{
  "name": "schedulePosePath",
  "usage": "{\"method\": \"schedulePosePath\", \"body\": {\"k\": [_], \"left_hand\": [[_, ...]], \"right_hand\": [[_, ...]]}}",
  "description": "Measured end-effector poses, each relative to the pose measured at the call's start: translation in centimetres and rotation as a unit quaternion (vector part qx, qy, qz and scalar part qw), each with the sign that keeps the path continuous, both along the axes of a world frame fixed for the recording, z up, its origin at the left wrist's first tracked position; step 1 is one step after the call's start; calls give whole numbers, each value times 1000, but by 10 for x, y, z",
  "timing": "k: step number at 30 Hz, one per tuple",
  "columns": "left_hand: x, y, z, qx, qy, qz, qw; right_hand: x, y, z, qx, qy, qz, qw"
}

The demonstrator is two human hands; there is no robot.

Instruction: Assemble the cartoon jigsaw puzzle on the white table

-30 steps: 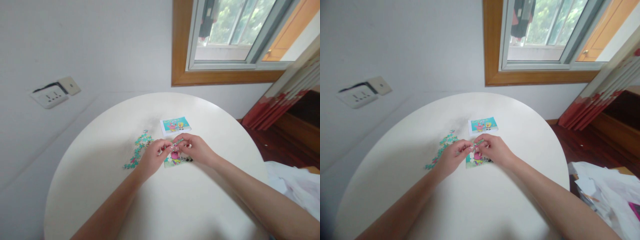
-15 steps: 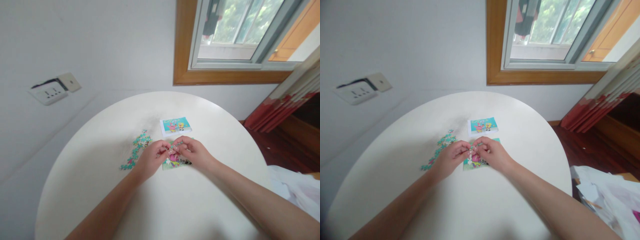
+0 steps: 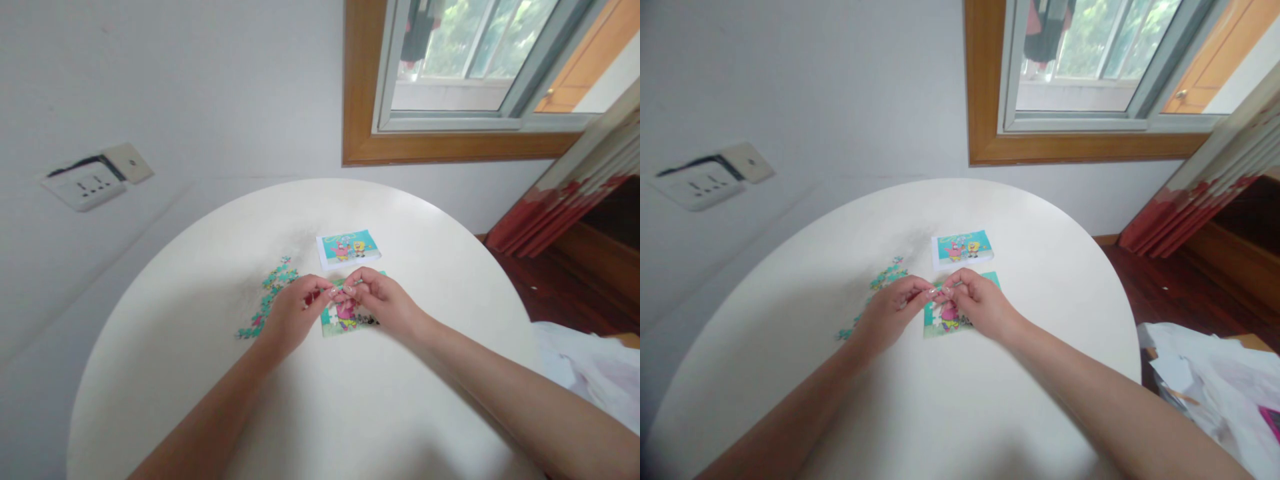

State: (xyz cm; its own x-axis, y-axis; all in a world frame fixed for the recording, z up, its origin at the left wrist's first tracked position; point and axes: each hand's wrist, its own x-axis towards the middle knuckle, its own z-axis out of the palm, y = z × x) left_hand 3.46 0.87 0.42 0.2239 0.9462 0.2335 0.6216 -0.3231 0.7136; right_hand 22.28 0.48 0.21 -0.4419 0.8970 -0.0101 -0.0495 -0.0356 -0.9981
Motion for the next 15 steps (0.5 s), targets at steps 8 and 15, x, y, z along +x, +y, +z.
{"method": "schedulePosePath", "body": {"k": [8, 15], "left_hand": [[-4, 4, -2, -33, -53, 35, 997], [0, 14, -2, -6, 77, 5, 997]], "right_hand": [[13, 9, 15, 199, -248, -16, 948], [30, 19, 20, 228, -334, -39, 914]]}}
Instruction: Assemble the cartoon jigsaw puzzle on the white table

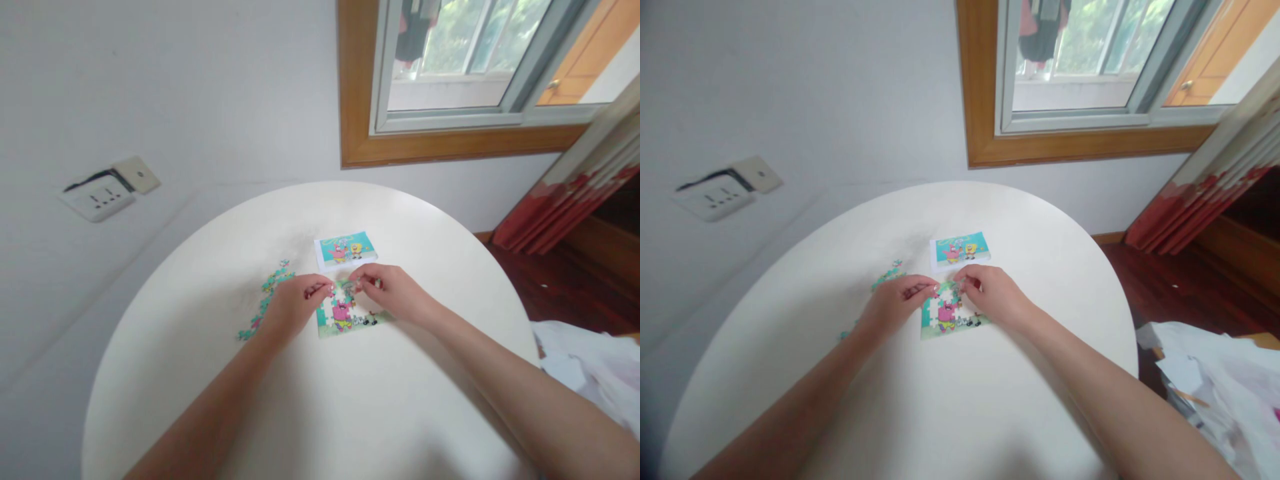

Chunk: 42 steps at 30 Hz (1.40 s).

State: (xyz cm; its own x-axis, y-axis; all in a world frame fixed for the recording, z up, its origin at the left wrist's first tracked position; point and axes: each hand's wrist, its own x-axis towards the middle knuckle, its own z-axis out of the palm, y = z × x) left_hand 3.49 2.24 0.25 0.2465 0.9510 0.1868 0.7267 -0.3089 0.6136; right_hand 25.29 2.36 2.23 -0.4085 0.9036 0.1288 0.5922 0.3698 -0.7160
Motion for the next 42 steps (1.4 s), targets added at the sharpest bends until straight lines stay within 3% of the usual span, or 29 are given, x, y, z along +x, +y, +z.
{"method": "schedulePosePath", "body": {"k": [4, 7, 22, 27, 32, 35, 39, 42], "left_hand": [[10, 8, -3, 36, 58, -46, 997], [15, 12, -4, 44, 77, -52, 995], [16, 18, -11, 81, 112, -101, 985], [14, 17, -13, 99, 105, -80, 986], [3, 15, 6, 97, 72, -22, 992], [-10, 7, 14, 92, 90, -28, 991], [-27, -5, 10, 87, 100, -13, 991], [-40, -7, 4, 89, 98, 28, 991]], "right_hand": [[2, -5, 0, 72, -115, 101, 986], [1, -12, 2, 101, -182, 140, 968], [-2, -21, 8, 109, -230, 141, 957], [-1, -21, 6, 109, -223, 142, 958], [0, -19, 5, 107, -220, 150, 958], [-2, -16, 5, 120, -222, 127, 959], [-6, -11, -1, 151, -229, 60, 960], [-7, -10, -7, 160, -230, 54, 958]]}}
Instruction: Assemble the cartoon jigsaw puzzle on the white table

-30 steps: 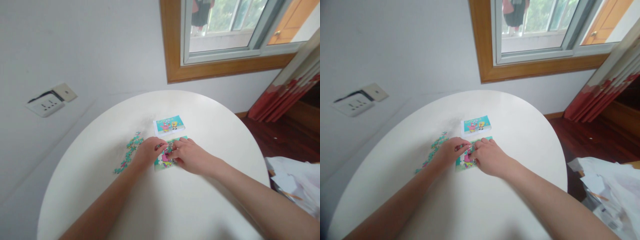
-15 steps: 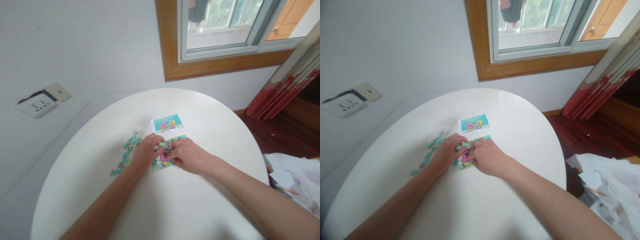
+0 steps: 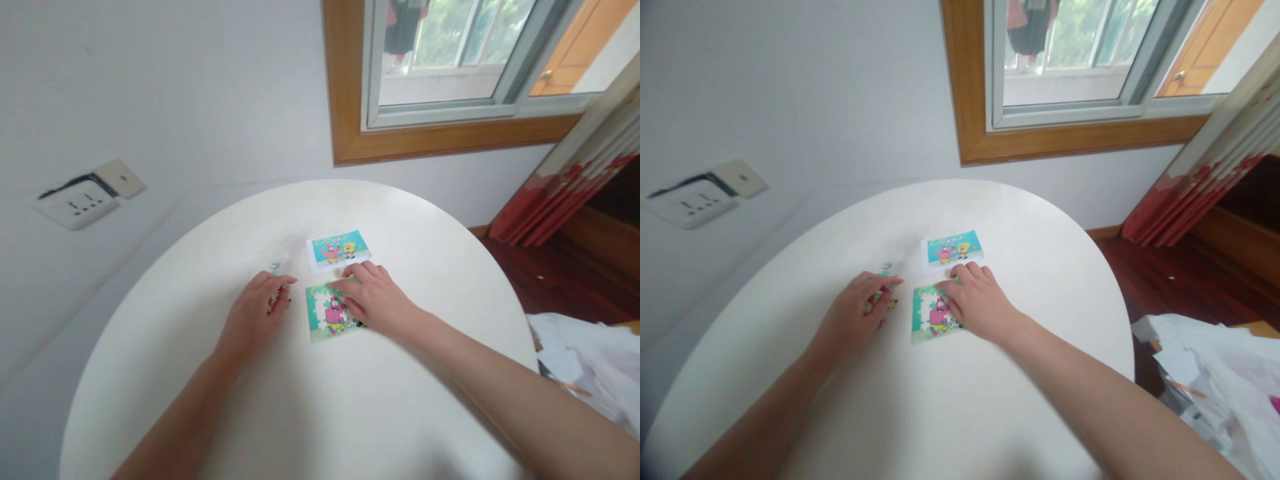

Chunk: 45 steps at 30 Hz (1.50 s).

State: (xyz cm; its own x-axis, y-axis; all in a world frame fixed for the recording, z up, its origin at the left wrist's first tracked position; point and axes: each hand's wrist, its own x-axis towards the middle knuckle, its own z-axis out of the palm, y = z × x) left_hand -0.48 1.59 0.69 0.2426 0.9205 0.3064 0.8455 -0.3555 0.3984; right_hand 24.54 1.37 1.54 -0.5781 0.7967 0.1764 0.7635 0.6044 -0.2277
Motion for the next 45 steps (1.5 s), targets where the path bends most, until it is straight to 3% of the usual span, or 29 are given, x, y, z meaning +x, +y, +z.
{"method": "schedulePosePath", "body": {"k": [8, 20, 30, 35, 40, 45], "left_hand": [[-30, 13, 7, 80, -36, 57, 995], [-52, 16, 14, 141, -64, 124, 980], [-55, 18, 10, 153, -83, 119, 977], [-52, 19, 6, 149, -97, 114, 977], [-50, 20, -2, 151, -93, 100, 979], [-46, 18, -2, 138, -91, 88, 982]], "right_hand": [[-2, -2, -2, 0, -10, -6, 1000], [-4, -6, -3, 10, 7, 2, 1000], [-6, -5, -12, 24, 84, 4, 996], [-32, -5, -7, -10, 114, 69, 991], [-76, -6, 4, 27, 16, 141, 990], [-99, -4, 3, 27, -35, 103, 994]]}}
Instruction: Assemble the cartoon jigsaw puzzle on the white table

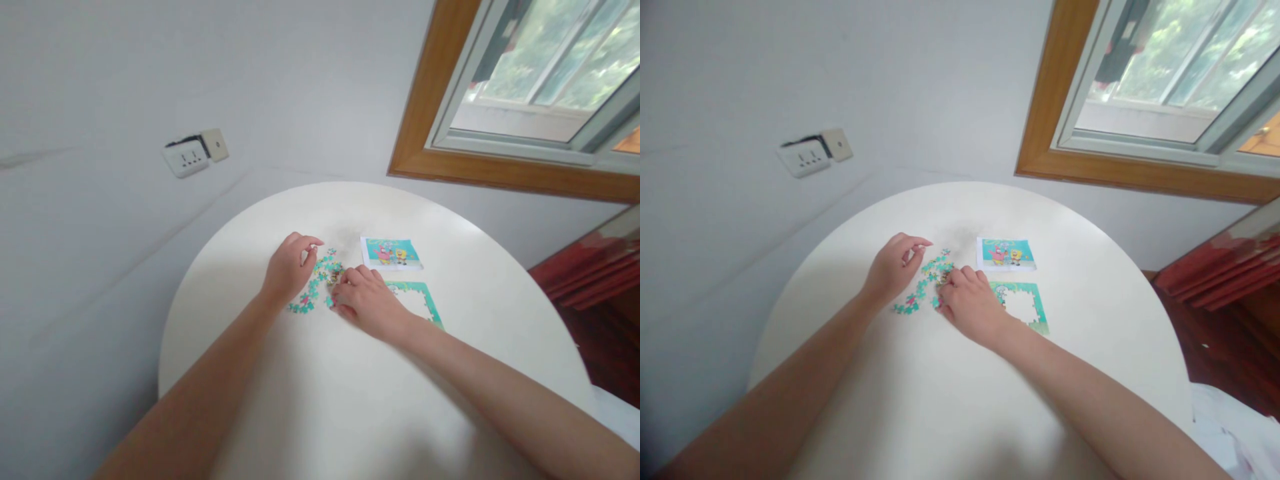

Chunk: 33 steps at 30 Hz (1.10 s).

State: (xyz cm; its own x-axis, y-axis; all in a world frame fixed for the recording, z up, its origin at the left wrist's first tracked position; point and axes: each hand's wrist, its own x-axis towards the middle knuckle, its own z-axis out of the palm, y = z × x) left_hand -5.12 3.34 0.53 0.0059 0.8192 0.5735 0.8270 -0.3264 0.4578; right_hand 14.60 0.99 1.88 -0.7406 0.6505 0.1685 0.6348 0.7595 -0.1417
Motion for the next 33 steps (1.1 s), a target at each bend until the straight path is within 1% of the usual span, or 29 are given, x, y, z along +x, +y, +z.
{"method": "schedulePosePath", "body": {"k": [5, 7, 9, 11, 13, 18, 22, 25, 28, 30, 33], "left_hand": [[2, -2, 4, -5, 1, -18, 1000], [3, -3, 4, -23, 1, -47, 999], [2, -3, 5, -61, 9, -101, 993], [1, -5, 5, -111, 24, -164, 980], [-2, -6, 5, -156, 39, -211, 964], [-10, -9, 7, -227, 64, -267, 934], [-12, -10, 7, -252, 72, -309, 914], [-10, -10, 6, -258, 77, -327, 906], [-9, -10, 6, -251, 73, -325, 909], [-9, -10, 7, -242, 66, -320, 913], [-7, -9, 8, -230, 60, -312, 920]], "right_hand": [[-4, 6, 0, -46, -5, -19, 999], [-4, 9, 1, -72, -1, -17, 997], [-4, 11, 1, -94, 7, -16, 995], [-3, 12, 0, -104, 20, -16, 994], [-2, 11, -2, -106, 33, -17, 994], [2, 5, -7, -97, 62, -25, 993], [3, 3, -10, -88, 75, -26, 993], [2, 2, -11, -84, 84, -26, 993], [7, 3, -8, -77, 100, -21, 992], [18, 7, -2, -64, 123, -25, 990], [47, 14, 10, -35, 161, -52, 985]]}}
